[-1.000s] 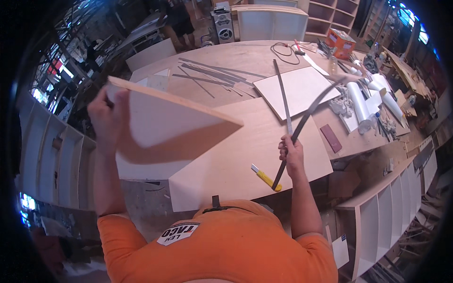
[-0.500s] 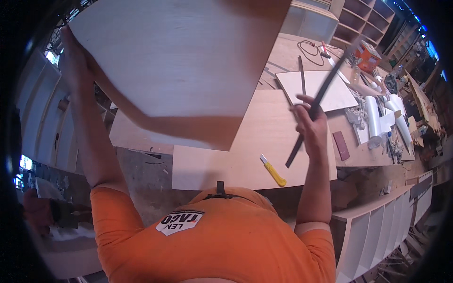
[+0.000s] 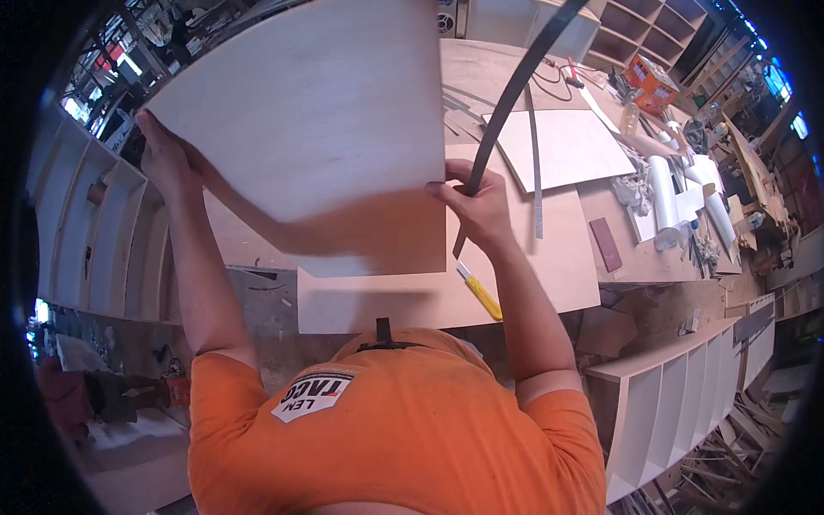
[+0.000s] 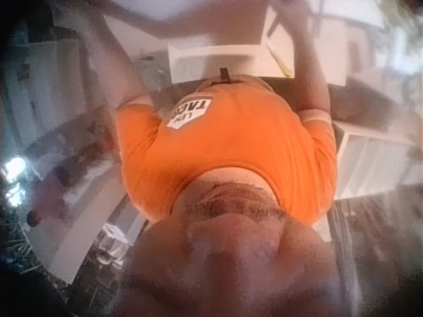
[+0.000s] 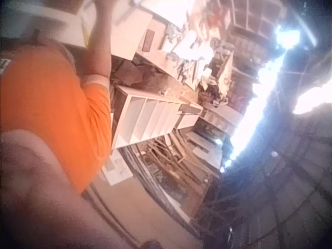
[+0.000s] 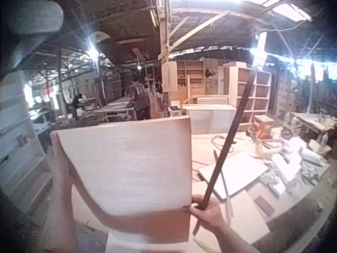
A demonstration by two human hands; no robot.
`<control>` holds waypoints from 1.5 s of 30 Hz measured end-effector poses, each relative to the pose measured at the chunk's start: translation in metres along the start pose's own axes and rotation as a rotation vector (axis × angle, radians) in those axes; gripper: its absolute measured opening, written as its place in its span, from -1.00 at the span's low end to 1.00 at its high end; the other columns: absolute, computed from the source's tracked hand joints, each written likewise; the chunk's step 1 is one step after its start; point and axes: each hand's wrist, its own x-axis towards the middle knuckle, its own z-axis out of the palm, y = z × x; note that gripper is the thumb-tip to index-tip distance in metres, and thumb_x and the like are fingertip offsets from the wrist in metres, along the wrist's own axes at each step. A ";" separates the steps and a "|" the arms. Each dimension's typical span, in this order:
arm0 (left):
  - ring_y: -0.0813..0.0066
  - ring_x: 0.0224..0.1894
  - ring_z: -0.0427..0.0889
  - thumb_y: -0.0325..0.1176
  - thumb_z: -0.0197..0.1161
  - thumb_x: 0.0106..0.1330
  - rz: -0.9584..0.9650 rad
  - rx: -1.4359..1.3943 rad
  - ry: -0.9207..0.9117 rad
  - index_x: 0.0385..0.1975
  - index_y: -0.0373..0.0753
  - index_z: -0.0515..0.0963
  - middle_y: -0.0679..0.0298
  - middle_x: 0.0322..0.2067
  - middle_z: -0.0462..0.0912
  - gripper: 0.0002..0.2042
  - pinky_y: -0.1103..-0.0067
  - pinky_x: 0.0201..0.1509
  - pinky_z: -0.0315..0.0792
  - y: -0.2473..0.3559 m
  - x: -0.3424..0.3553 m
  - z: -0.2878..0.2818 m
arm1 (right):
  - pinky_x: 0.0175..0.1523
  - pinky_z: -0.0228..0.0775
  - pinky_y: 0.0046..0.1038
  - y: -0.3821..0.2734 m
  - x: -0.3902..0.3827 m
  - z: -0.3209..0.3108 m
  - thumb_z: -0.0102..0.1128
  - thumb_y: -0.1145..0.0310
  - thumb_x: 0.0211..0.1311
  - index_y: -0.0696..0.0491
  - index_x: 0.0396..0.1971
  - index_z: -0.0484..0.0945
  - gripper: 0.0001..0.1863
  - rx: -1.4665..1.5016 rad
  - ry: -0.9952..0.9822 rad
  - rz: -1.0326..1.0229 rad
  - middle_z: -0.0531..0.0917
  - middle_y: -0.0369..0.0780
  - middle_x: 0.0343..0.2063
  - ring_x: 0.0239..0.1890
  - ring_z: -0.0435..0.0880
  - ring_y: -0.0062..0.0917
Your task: The person applies a strip of laminate edging to the edge of a wooden board, pressing it into place by hand and then trimming it using a utility knife.
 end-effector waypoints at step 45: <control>0.47 -0.33 0.70 -0.26 0.35 0.16 -0.239 0.055 -1.663 -0.18 -0.53 0.59 0.12 -0.33 0.69 -0.60 0.59 -0.13 0.58 0.097 -0.015 -0.009 | -0.20 0.68 -0.39 0.058 0.081 -0.044 -0.03 0.09 0.43 0.16 0.09 0.42 -0.54 0.602 0.041 0.415 0.62 -0.08 -0.09 -0.17 0.69 -0.34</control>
